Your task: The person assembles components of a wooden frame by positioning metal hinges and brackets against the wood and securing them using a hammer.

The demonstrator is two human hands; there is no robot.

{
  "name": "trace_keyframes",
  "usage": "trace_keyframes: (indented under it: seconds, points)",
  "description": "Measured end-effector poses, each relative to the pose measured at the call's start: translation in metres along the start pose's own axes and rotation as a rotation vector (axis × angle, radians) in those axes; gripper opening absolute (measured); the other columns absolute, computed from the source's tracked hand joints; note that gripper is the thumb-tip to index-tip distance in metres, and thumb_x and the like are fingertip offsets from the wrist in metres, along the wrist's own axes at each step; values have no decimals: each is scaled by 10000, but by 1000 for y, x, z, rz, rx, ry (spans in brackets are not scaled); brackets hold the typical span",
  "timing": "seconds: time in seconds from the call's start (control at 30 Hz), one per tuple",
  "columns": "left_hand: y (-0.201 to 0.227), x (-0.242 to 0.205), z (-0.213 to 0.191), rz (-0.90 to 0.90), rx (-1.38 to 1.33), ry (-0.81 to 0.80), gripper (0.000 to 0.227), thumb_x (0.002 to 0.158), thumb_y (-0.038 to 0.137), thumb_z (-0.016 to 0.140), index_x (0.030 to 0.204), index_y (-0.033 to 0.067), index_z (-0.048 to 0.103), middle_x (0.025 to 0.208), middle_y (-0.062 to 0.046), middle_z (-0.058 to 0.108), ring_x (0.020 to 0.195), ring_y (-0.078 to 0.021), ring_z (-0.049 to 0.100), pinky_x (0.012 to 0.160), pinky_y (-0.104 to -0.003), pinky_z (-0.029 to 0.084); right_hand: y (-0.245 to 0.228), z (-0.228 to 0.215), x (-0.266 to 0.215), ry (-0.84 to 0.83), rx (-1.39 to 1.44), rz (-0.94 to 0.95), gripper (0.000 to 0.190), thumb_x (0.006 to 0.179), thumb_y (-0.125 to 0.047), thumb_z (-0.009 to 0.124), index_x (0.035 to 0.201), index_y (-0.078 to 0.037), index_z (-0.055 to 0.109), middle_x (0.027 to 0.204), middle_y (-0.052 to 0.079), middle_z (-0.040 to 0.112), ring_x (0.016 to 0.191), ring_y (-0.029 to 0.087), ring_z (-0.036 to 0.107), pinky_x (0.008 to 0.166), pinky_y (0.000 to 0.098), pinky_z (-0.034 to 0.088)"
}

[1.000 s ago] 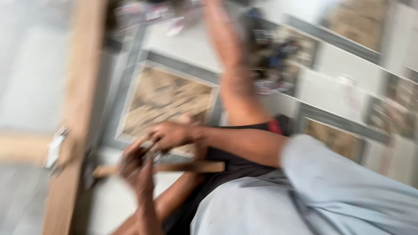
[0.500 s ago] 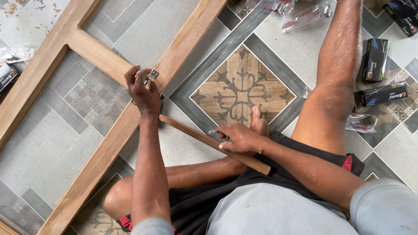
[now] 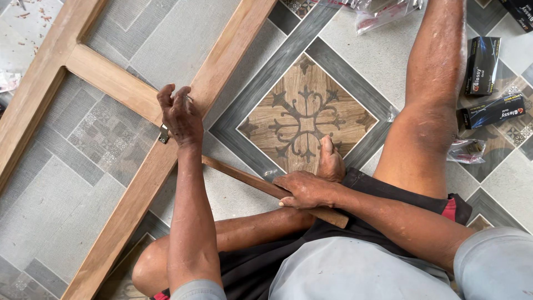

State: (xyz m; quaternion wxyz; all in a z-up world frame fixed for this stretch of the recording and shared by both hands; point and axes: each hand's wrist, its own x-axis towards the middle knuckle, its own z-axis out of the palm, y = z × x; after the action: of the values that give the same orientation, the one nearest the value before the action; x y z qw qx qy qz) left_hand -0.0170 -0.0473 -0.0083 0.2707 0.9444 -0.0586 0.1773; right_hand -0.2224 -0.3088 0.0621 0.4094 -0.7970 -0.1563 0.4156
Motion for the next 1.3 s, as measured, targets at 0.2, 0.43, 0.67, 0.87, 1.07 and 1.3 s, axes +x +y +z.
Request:
trace_keyframes:
  seconds: [0.2, 0.43, 0.67, 0.87, 1.07, 1.3]
  points:
    - [-5, 3, 0, 85, 27, 27, 376, 870, -137, 646, 1186, 63, 685, 1299, -79, 568, 1115, -213, 703, 975, -293, 650, 22, 13, 5, -82, 36, 34, 764, 820, -290, 747, 1452, 26, 456, 1002, 229, 689, 954, 353, 721, 890, 444, 573]
    - [-4, 7, 1, 9, 5, 18, 377, 867, -162, 617, 1180, 43, 671, 1240, -103, 608, 914, -175, 713, 797, -288, 657, 14, -13, -35, -121, 459, 256, 889, 805, -334, 638, 1609, -114, 327, 960, 178, 752, 866, 301, 759, 785, 430, 642]
    - [-7, 7, 3, -27, -24, 49, 473, 848, -158, 611, 1261, 70, 645, 1135, -110, 641, 793, -163, 689, 692, -308, 630, 2, -43, -98, 269, 206, 78, 834, 746, -163, 690, 1525, -54, 413, 1146, 158, 721, 939, 237, 714, 846, 397, 594]
    - [-9, 6, 6, 1, -65, 48, 518, 843, -167, 609, 1298, 82, 613, 1101, -105, 637, 780, -165, 678, 675, -314, 636, -6, -57, -81, 610, -44, -284, 834, 863, -97, 688, 1603, -60, 305, 1194, 212, 666, 1052, 304, 712, 907, 369, 596]
    - [-12, 8, 7, -19, -40, 9, 541, 855, -154, 631, 1338, 83, 577, 1110, -115, 622, 789, -169, 678, 684, -320, 630, 7, -48, -34, 461, -187, -73, 838, 931, -93, 649, 1614, -198, 174, 1119, 204, 657, 701, 259, 700, 623, 353, 636]
    - [-25, 7, 16, 30, 17, 23, 649, 842, -137, 652, 1434, 64, 473, 1124, -123, 617, 846, -179, 683, 692, -309, 627, 30, -34, 8, 477, -281, -276, 862, 993, -64, 634, 1608, -322, 88, 1192, 204, 642, 631, 219, 669, 585, 337, 653]
